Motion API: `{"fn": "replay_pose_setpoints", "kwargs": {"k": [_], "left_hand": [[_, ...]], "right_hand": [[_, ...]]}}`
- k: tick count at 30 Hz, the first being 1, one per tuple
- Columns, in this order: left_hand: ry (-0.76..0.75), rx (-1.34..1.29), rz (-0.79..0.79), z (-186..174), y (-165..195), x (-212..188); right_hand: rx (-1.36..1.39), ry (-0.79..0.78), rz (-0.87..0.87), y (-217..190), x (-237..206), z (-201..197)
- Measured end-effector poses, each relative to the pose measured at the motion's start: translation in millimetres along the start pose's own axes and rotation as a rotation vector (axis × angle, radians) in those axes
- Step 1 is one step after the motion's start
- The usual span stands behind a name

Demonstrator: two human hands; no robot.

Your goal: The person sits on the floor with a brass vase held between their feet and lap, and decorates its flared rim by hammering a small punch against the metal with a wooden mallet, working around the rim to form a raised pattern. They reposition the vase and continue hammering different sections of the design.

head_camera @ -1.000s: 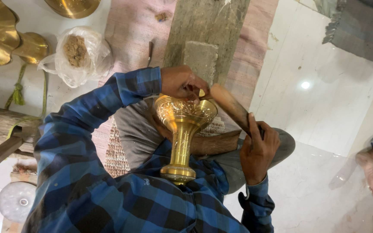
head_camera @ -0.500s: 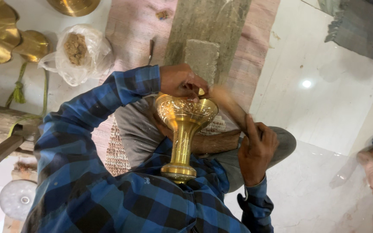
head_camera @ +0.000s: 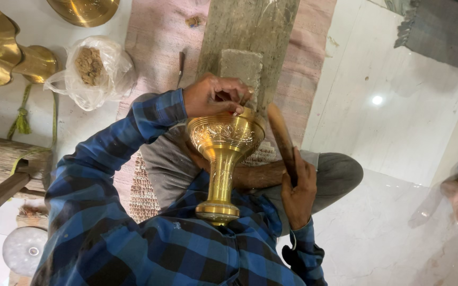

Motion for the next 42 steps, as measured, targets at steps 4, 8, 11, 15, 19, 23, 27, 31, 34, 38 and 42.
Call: {"fn": "replay_pose_setpoints", "kwargs": {"k": [4,8,11,15,19,23,27,31,34,38,42], "left_hand": [[-0.031,0.019,0.138,14.1,9.7,3.0],[-0.091,0.164,-0.028,25.7,-7.9,13.1],[-0.028,0.162,-0.107,22.0,-10.7,10.7],[0.091,0.128,-0.192,13.4,-12.9,-4.4],[0.177,0.071,-0.014,13.9,1.4,-6.0],[-0.005,0.085,-0.01,29.4,-2.5,5.7],[-0.16,0.217,0.047,38.4,-0.1,23.1],[-0.303,0.217,-0.127,46.4,-15.0,27.3],[-0.271,0.225,-0.056,44.4,-9.3,30.1],[-0.268,0.187,-0.092,43.3,-10.5,28.2],[-0.279,0.217,-0.082,43.6,-7.3,27.8]], "right_hand": [[0.055,-0.024,0.089,7.6,-11.0,14.2],[0.02,-0.008,0.036,8.9,-9.0,16.3],[-0.043,0.028,-0.031,10.0,5.3,4.4],[-0.174,-0.081,-0.103,16.1,33.7,0.5],[-0.2,-0.006,-0.203,8.9,48.3,-5.2],[-0.207,-0.063,-0.2,8.0,45.6,6.9],[-0.035,-0.01,-0.134,11.8,36.9,7.5],[-0.266,-0.076,-0.084,32.7,31.3,9.2],[-0.132,0.031,-0.082,39.1,36.5,-7.2],[0.571,0.051,0.105,49.8,44.6,-16.1],[0.134,-0.021,-0.017,45.5,50.5,-14.2]]}}
Point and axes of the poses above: each hand's wrist, its own x-axis towards the middle knuckle, its own z-axis out of the palm, y = z × x, the point moved 9 cm from there along x, towards the middle knuckle, and after that the axes turned 11 degrees about y, right-handed, at the moved point
